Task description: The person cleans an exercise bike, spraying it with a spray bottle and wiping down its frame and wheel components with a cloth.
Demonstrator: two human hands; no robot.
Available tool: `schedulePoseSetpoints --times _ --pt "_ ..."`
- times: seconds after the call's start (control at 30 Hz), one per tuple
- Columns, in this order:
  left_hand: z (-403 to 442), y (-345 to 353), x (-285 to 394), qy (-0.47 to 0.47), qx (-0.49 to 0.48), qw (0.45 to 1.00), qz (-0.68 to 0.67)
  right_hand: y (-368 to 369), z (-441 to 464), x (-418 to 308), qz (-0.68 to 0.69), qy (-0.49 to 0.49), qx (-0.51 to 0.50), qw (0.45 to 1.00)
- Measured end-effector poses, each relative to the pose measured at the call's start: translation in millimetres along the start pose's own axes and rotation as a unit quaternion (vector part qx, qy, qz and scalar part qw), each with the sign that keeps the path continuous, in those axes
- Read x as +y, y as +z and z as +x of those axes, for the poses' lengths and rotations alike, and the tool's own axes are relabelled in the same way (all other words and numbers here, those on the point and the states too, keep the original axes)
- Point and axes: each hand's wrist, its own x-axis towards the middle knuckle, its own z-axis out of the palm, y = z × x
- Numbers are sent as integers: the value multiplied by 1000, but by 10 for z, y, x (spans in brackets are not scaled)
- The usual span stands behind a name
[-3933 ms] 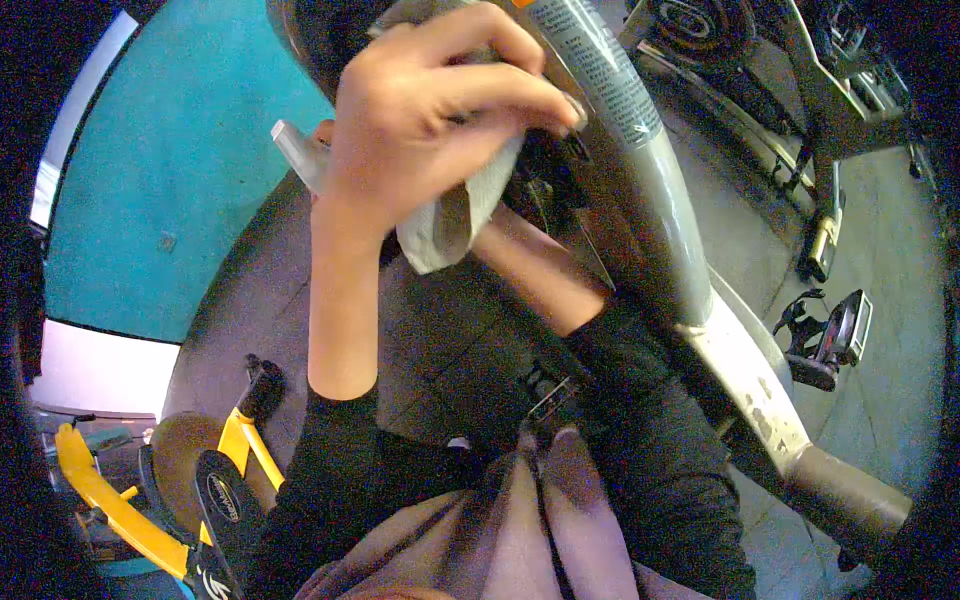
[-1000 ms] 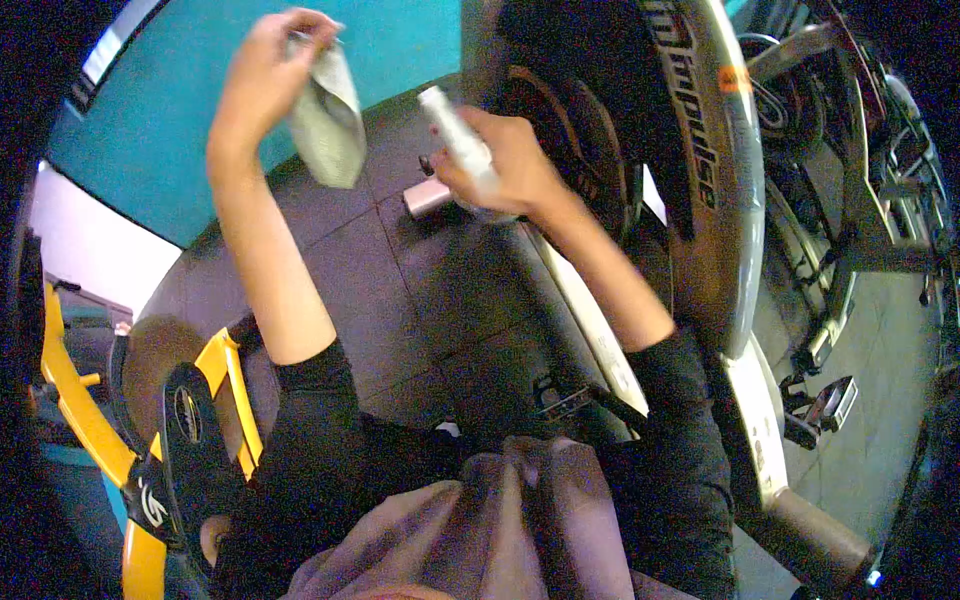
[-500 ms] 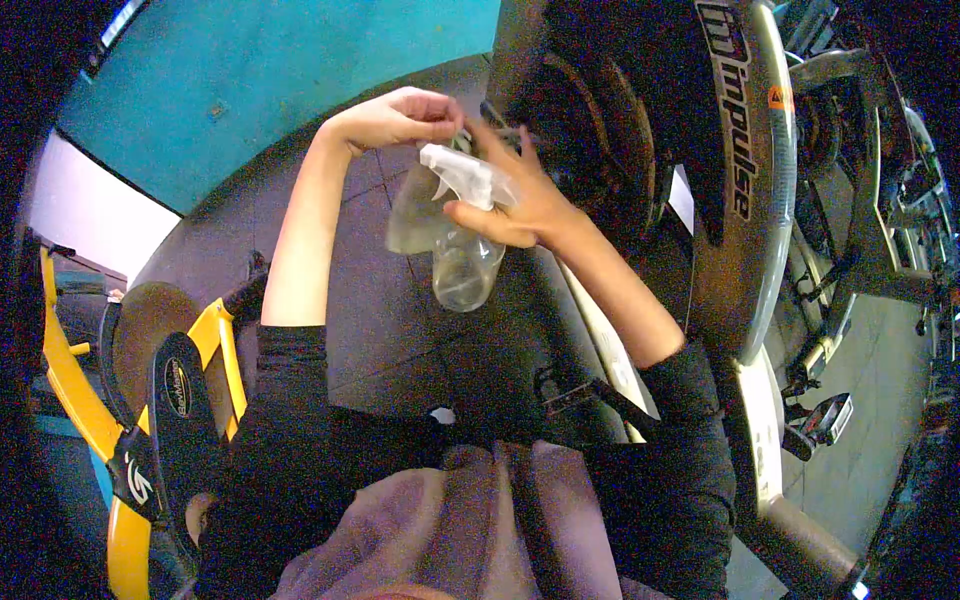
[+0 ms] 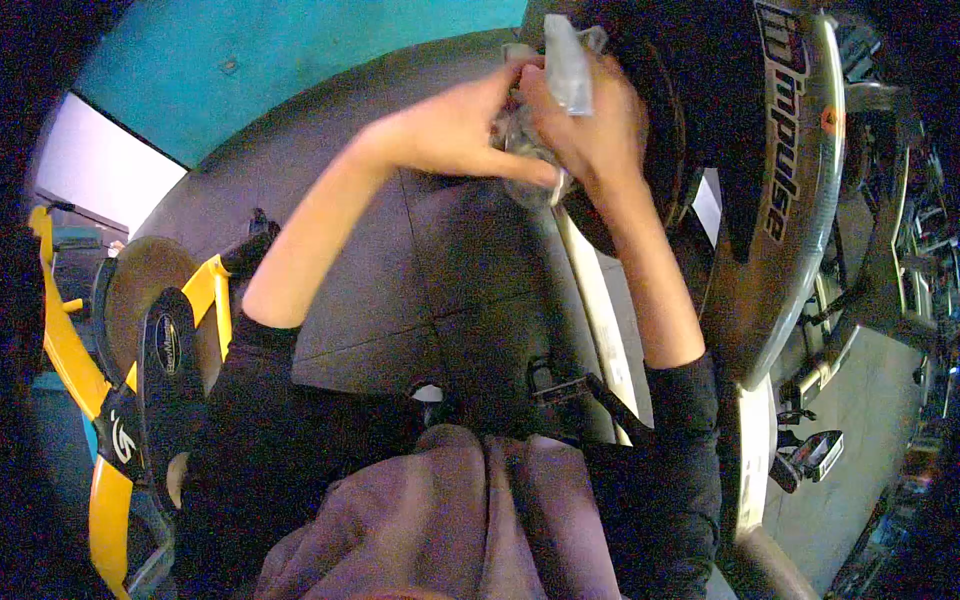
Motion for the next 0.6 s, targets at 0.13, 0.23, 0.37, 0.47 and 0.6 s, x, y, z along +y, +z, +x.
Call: schedulePoseSetpoints --times 0.13,0.23,0.37,0.47,0.6 --pt "162 411 -183 21 77 993 -83 121 -30 -32 139 12 30 990" --pt "134 450 -368 37 84 981 -171 119 -71 -90 155 43 -22 987" --pt "73 272 -646 81 60 982 -162 142 -41 16 156 9 -89 984" --pt "114 -36 -814 -6 178 983 -43 -17 19 -104 133 -19 -48 990" --pt "37 -694 -533 -15 279 956 -87 -351 201 -110 90 -139 175 971"
